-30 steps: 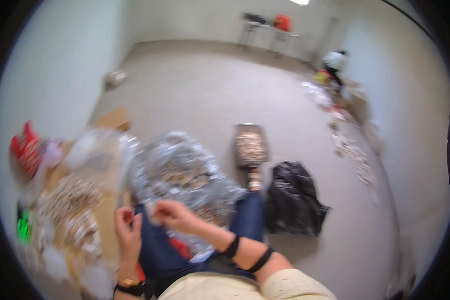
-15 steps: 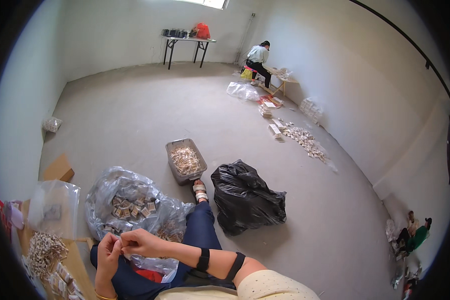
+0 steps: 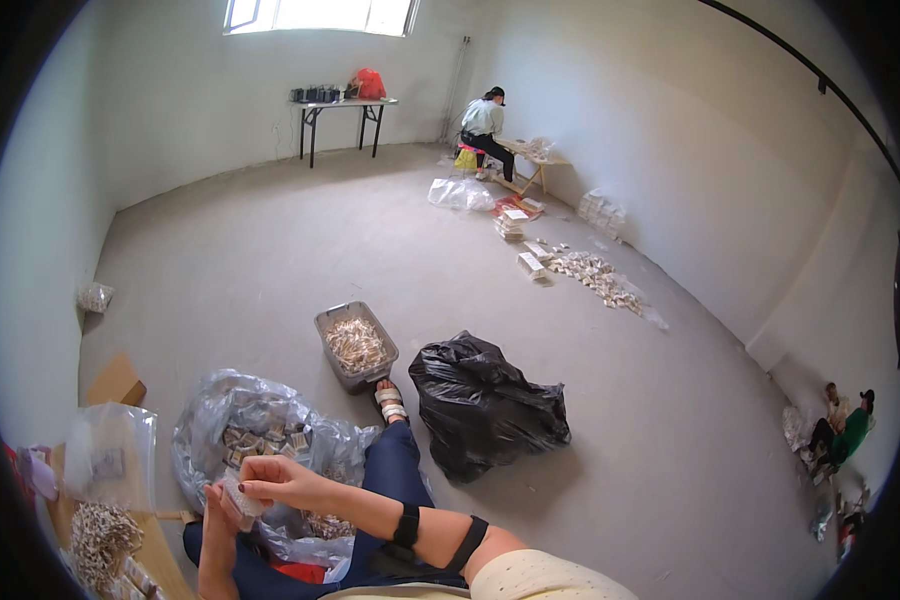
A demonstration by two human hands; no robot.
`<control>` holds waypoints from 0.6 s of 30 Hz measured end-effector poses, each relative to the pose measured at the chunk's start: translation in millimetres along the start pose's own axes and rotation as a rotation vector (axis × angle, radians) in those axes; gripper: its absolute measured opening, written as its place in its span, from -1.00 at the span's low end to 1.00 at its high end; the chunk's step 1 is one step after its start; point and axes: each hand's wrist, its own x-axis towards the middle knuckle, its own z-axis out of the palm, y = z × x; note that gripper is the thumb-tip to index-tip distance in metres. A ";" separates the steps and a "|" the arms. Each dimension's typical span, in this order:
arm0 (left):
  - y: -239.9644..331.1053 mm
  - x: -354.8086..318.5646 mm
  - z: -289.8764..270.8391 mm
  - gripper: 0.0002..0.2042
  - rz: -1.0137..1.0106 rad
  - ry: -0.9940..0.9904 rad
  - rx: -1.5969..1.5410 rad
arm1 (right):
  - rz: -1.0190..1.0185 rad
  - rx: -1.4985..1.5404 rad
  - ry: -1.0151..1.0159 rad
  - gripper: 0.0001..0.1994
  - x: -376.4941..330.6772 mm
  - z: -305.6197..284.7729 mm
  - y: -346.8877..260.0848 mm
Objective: The person sits on the floor and repeatedly picks up small bundles of wooden sticks, places them into clear plastic bags, and seals them. The person then places the packaged bundles into a large plastic bag on the floor. The task involves repetitive manual handling of small items.
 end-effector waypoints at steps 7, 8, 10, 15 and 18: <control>-4.9 2.7 -6.0 -0.53 0.097 0.103 0.142 | 0.084 -0.221 0.298 -0.72 -1.6 -7.1 18.8; -13.2 9.8 -9.7 -0.54 0.183 0.081 0.192 | 0.081 -0.272 0.317 -0.71 -0.5 -3.0 18.8; -12.2 13.8 -5.9 -0.56 0.305 0.020 0.268 | 0.071 -0.366 0.362 -0.69 3.0 10.1 10.9; 10.7 7.8 22.0 -0.58 0.487 0.076 0.343 | -0.113 -0.595 0.497 -0.71 17.4 8.6 23.9; 18.6 5.5 23.2 -0.60 0.447 0.146 0.352 | -0.180 -0.559 0.573 -0.72 19.8 13.8 20.6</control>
